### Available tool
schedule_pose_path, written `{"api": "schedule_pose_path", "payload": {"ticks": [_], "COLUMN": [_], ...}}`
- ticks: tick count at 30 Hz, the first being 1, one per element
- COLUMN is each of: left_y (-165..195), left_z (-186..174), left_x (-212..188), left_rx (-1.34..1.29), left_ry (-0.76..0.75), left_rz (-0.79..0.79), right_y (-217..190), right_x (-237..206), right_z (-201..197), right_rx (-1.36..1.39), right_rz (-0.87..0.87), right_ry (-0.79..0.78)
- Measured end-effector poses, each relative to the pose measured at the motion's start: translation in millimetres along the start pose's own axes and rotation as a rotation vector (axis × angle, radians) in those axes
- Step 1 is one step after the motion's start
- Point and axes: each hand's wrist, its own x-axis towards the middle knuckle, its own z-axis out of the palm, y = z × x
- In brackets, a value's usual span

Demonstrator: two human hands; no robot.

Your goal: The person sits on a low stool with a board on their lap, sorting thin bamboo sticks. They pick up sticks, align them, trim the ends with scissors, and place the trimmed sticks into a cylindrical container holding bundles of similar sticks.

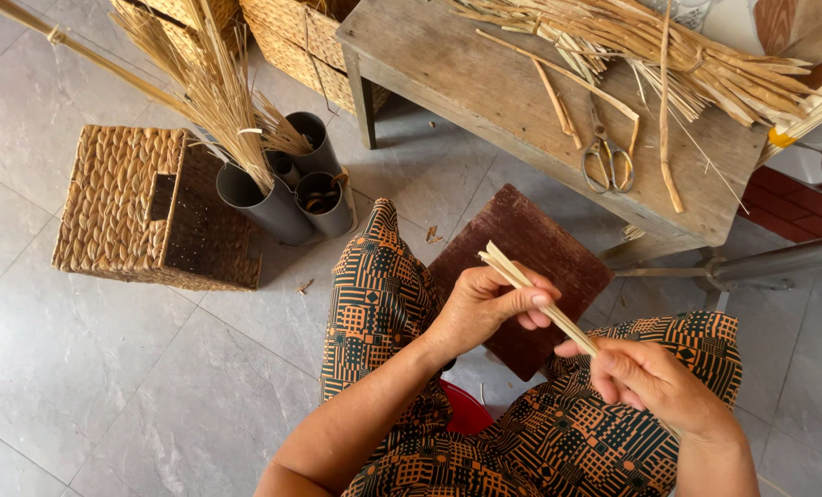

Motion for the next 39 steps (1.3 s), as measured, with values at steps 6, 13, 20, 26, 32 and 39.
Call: {"api": "schedule_pose_path", "payload": {"ticks": [6, 13, 20, 26, 32, 39], "left_y": [-2.3, -4.2, -35.0, -73.6, -81.2, -36.7], "left_z": [-13.1, -30.6, -71.7, -102.3, -127.2, -117.4], "left_x": [8.8, 11.8, 50.6, 71.3, 69.2, 34.3], "left_rx": [0.013, 0.005, -0.012, 0.013, 0.027, 0.52], "left_ry": [0.168, 0.168, 0.318, 0.427, 0.474, 0.372], "left_rz": [-0.034, -0.039, -0.078, -0.198, -0.23, -0.584], "right_y": [-8.8, -38.2, -17.5, 31.6, 55.2, 65.1], "right_x": [26.4, 42.4, 126.4, 180.1, 206.5, 224.6], "right_z": [16.3, -7.4, -49.1, -51.8, -23.1, 1.7], "right_rx": [-0.155, -0.564, -0.679, -0.494, -0.475, -0.683], "right_rz": [0.032, 0.03, 0.008, 0.11, 0.04, -0.023], "right_ry": [0.18, 0.218, 0.085, 0.085, 0.141, 0.254]}}
